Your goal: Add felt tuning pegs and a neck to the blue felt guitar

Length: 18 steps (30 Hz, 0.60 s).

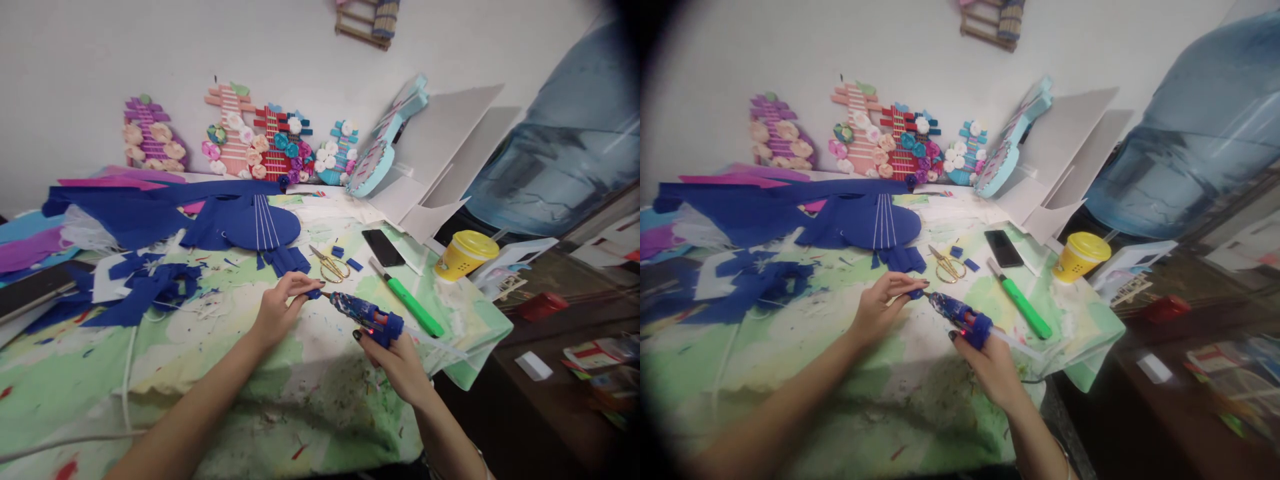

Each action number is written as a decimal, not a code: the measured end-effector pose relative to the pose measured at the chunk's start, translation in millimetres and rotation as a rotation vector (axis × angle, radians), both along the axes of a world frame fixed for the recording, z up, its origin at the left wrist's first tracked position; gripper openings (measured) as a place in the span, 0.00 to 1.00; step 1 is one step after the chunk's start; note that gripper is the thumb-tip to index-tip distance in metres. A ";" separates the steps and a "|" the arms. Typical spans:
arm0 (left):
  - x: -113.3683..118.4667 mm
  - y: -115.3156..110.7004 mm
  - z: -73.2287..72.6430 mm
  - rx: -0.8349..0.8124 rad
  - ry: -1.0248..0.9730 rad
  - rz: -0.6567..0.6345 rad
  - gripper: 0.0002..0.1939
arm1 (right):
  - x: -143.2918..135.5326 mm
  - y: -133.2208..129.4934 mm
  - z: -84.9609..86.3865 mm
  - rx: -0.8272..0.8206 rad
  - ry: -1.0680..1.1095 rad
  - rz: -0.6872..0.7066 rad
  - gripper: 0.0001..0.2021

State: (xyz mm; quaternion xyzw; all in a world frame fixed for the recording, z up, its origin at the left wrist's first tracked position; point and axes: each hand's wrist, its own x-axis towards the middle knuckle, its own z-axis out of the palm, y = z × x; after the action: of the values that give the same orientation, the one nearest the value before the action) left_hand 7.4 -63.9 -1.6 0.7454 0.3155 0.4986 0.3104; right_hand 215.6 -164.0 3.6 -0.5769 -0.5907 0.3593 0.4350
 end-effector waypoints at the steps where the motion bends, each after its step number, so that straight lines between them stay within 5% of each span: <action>1: 0.2 -0.2 0.2 -0.001 -0.002 0.001 0.10 | -0.2 0.0 0.5 0.007 -0.010 0.004 0.14; 18: 0.3 0.6 -0.6 -0.010 -0.006 -0.021 0.09 | -10.4 -0.9 13.0 0.051 -0.042 0.005 0.09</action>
State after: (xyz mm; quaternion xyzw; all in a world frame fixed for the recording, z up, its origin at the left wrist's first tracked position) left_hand 7.6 -63.3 -2.3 0.7456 0.3090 0.4959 0.3204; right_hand 205.2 -164.9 16.6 -0.5717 -0.6099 0.3331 0.4361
